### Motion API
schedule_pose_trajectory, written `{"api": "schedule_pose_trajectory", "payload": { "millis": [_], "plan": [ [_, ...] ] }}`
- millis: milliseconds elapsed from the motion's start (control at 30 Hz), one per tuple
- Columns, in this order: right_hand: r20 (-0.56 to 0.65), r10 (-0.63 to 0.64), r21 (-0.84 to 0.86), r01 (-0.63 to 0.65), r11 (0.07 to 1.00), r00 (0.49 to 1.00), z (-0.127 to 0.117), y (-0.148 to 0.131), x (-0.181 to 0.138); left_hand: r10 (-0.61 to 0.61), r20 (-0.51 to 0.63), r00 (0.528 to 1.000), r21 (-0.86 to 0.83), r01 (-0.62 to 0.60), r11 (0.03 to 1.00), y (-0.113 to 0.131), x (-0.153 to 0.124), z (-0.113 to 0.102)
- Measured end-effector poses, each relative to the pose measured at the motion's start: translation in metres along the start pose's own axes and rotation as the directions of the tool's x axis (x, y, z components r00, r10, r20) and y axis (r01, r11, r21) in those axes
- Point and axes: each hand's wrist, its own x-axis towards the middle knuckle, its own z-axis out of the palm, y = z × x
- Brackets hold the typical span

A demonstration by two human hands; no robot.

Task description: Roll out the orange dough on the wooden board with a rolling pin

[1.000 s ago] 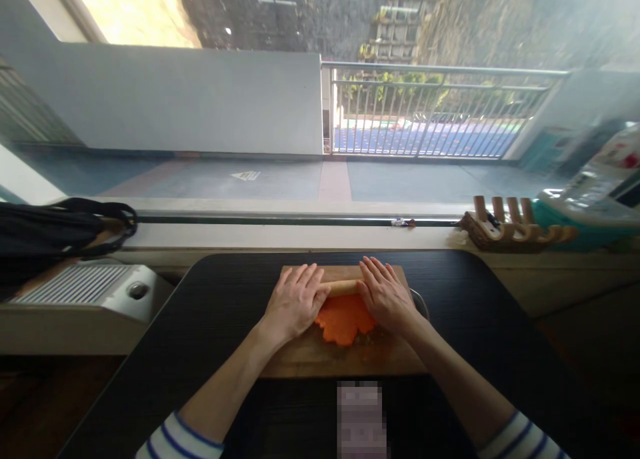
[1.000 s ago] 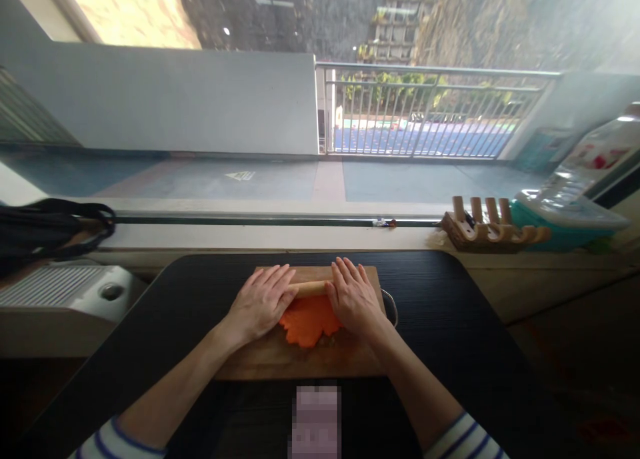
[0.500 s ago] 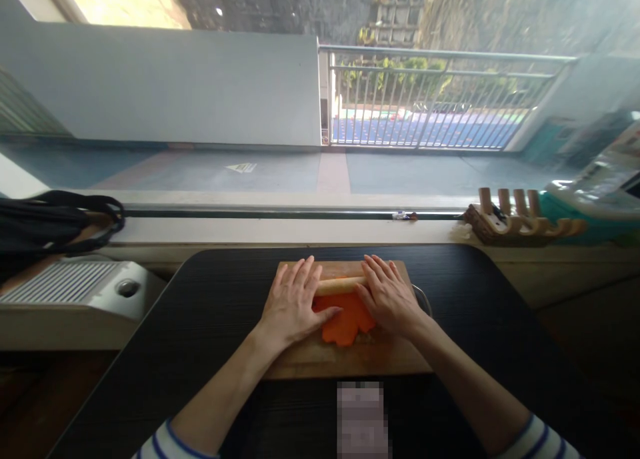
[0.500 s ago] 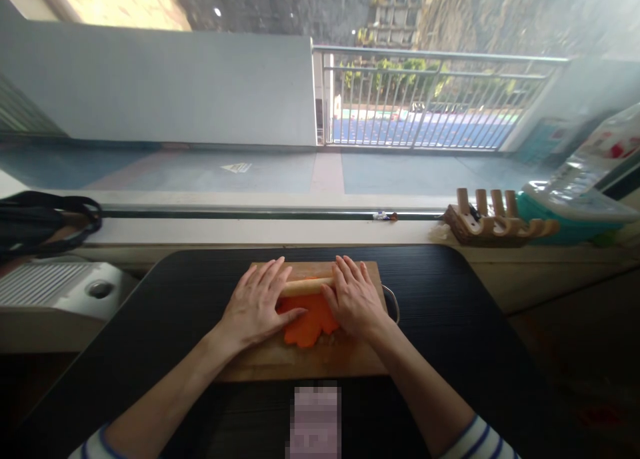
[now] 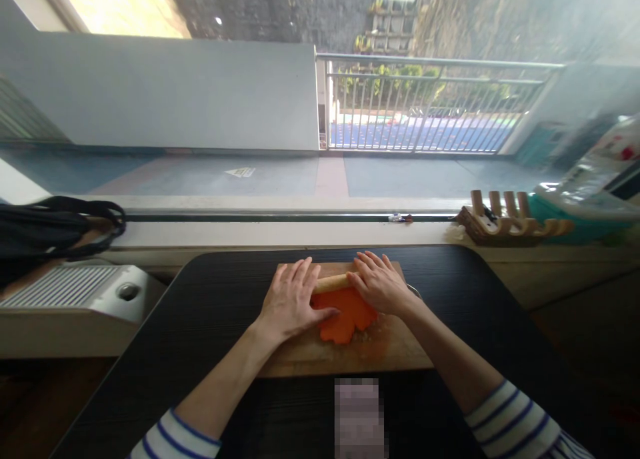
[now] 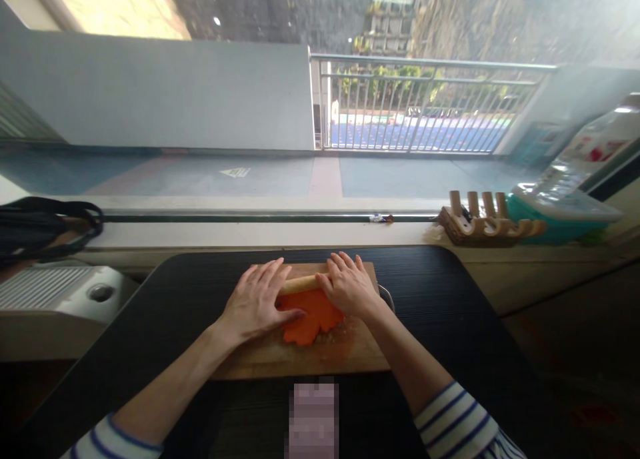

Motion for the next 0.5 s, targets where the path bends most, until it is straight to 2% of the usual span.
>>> {"api": "schedule_pose_trajectory", "payload": {
  "millis": [233,500],
  "plan": [
    [-0.098,0.001,-0.027,-0.004,1.000,0.995,0.012,-0.003,-0.024,0.039,-0.007,0.999,-0.060,-0.040,0.997,0.005,-0.014,-0.001],
    [-0.031,0.006,-0.006,-0.006,1.000,0.999,0.003,-0.002,-0.003,-0.047,-0.049,0.998,-0.006,0.047,0.999,0.003,0.010,-0.003]
  ]
}}
